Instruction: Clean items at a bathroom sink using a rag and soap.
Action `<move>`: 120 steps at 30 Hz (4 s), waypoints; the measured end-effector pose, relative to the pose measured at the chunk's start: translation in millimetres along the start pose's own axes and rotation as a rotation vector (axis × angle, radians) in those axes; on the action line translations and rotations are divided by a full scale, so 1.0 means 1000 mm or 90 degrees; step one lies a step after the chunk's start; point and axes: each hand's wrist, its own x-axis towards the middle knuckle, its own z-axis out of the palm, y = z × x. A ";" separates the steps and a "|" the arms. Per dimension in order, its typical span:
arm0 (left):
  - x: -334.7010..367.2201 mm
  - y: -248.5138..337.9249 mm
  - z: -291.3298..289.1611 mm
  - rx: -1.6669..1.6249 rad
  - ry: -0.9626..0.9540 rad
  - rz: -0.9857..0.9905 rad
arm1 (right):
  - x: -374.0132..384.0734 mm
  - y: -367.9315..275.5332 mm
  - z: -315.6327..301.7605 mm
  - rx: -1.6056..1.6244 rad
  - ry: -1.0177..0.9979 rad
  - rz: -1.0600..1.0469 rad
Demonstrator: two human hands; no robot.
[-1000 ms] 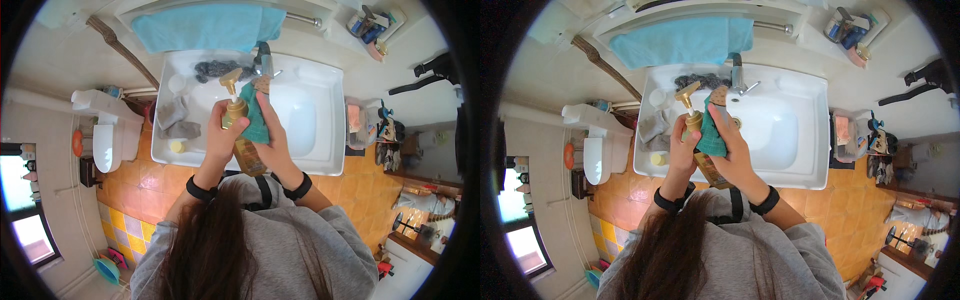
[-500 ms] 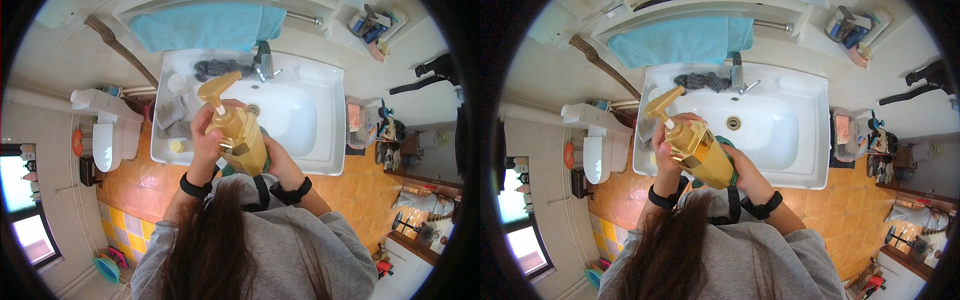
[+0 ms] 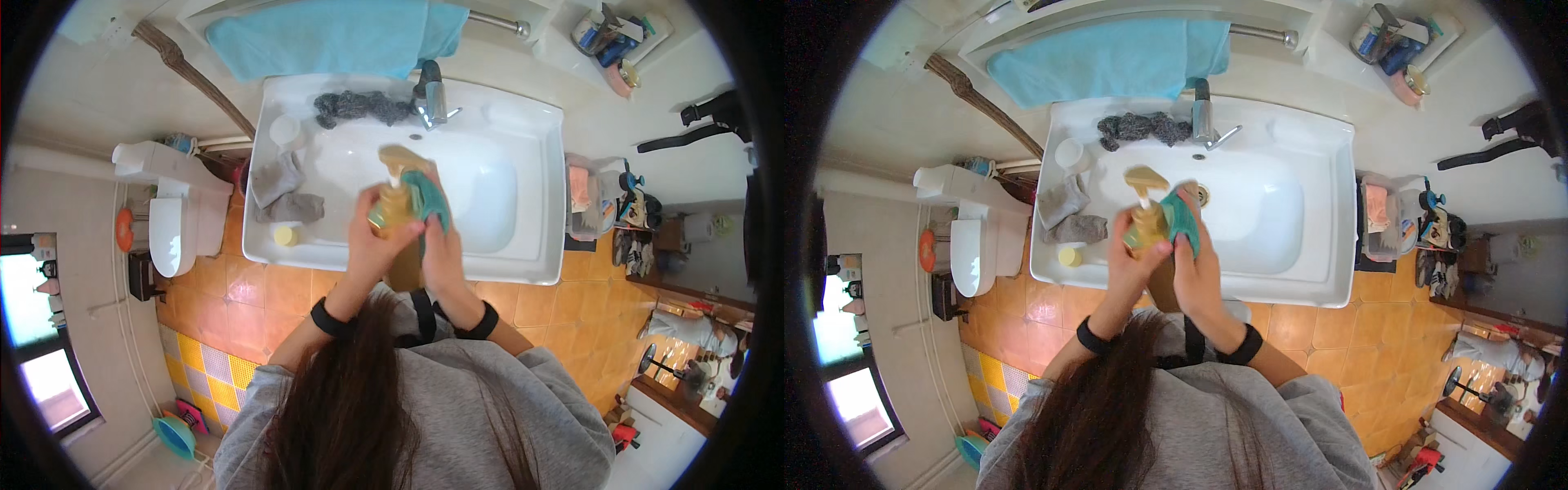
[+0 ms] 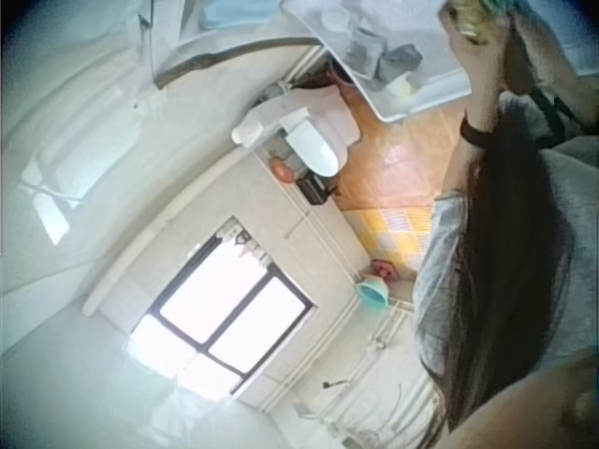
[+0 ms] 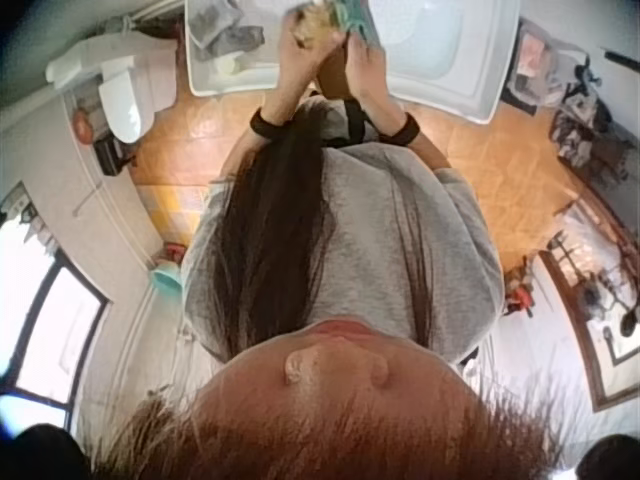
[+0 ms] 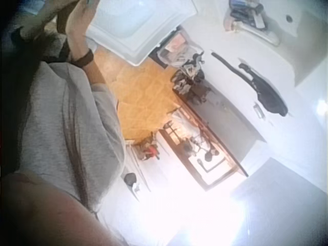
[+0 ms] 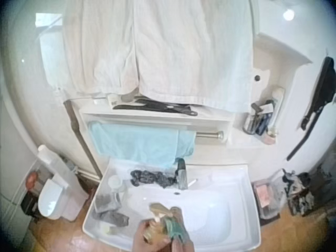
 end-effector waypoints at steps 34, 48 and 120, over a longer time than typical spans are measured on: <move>0.008 0.023 0.006 -0.077 -0.062 0.265 | 0.008 0.081 -0.027 0.552 -0.078 0.647; 0.018 -0.024 -0.005 0.376 -0.179 0.502 | 0.010 0.050 -0.046 0.438 -0.012 0.643; 0.226 0.140 0.309 0.624 0.428 0.842 | -0.053 0.065 -0.145 0.468 0.372 0.463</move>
